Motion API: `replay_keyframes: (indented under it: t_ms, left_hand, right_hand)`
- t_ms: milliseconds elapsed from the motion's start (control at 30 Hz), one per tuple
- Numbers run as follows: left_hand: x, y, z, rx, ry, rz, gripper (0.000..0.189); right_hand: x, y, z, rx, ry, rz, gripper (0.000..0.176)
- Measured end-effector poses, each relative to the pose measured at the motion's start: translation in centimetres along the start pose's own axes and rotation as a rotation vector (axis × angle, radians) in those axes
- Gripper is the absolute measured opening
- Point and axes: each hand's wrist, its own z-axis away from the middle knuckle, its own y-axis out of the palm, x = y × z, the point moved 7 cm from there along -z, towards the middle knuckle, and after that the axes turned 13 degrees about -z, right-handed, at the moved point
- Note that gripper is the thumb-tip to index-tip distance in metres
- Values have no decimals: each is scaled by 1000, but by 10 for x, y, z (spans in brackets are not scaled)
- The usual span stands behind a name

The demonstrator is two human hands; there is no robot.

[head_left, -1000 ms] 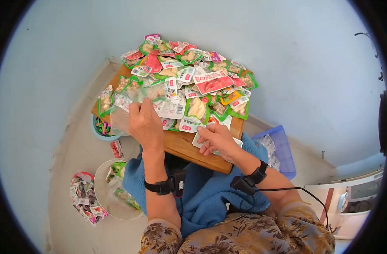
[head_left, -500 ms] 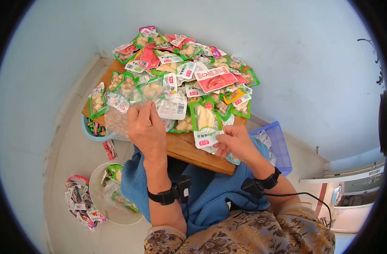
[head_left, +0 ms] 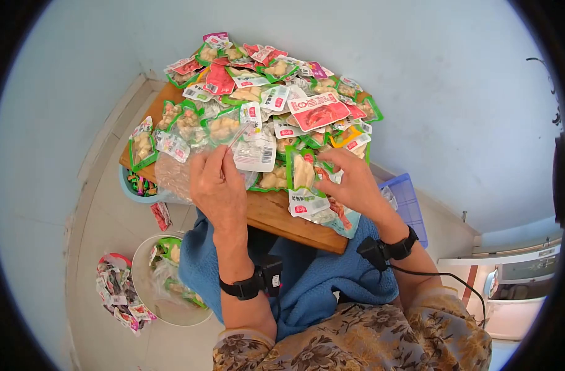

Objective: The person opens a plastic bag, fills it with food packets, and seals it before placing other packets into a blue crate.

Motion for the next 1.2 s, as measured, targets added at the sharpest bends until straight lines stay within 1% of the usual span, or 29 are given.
replay_keyframes:
  t_ms: [67,200,267,300,333,367,400,467,500,567,700,767,900,967,1100,1167,1200]
  left_hand:
    - [2,-2,-1,1,-33,31,12]
    - [6,-6,-4,-7,-80,80,12]
    - [7,-9,-6,0,-80,25,11]
    - [7,-8,-7,0,-82,24,11]
    - [8,-8,-7,-2,-82,28,11]
    - [8,-8,-7,-4,-80,32,11]
    - [8,-8,-7,-4,-80,31,11]
    - [6,-9,-7,-10,-77,36,11]
    - [6,-8,-7,-10,-75,36,11]
    - [5,-7,-6,1,-65,21,12]
    - [0,-6,-5,6,-42,4,12]
    - [1,-5,-3,12,-49,13,12]
    - [0,-4,-3,-1,-37,32,12]
    - [0,-4,-3,14,-46,14,12]
    - [1,-3,-3,25,-40,-7,12]
    - [2,-4,-3,12,-50,15,12]
    - [3,-4,-3,11,-51,14,12]
  right_hand:
    - [-6,7,-10,32,-41,-10,39]
    - [-7,7,-19,46,13,6,38]
    - [-8,2,-13,49,150,80,32]
    - [0,-1,-9,51,151,80,32]
    - [2,-1,-1,109,236,159,31]
    - [1,-1,7,165,322,238,33]
    - [2,-3,12,166,322,237,33]
    - [-10,1,30,324,511,192,43]
    - [-12,2,36,322,512,191,43]
    - [-22,3,46,208,491,63,45]
    - [-34,9,50,150,521,-16,44]
    - [-37,14,53,179,686,-164,43]
    - [-34,18,51,180,687,-179,39]
    - [-34,20,48,171,590,-154,36]
    - [-35,28,44,201,522,-131,31]
    - [-40,24,46,67,543,-231,31]
    - [-39,23,46,68,543,-231,31]
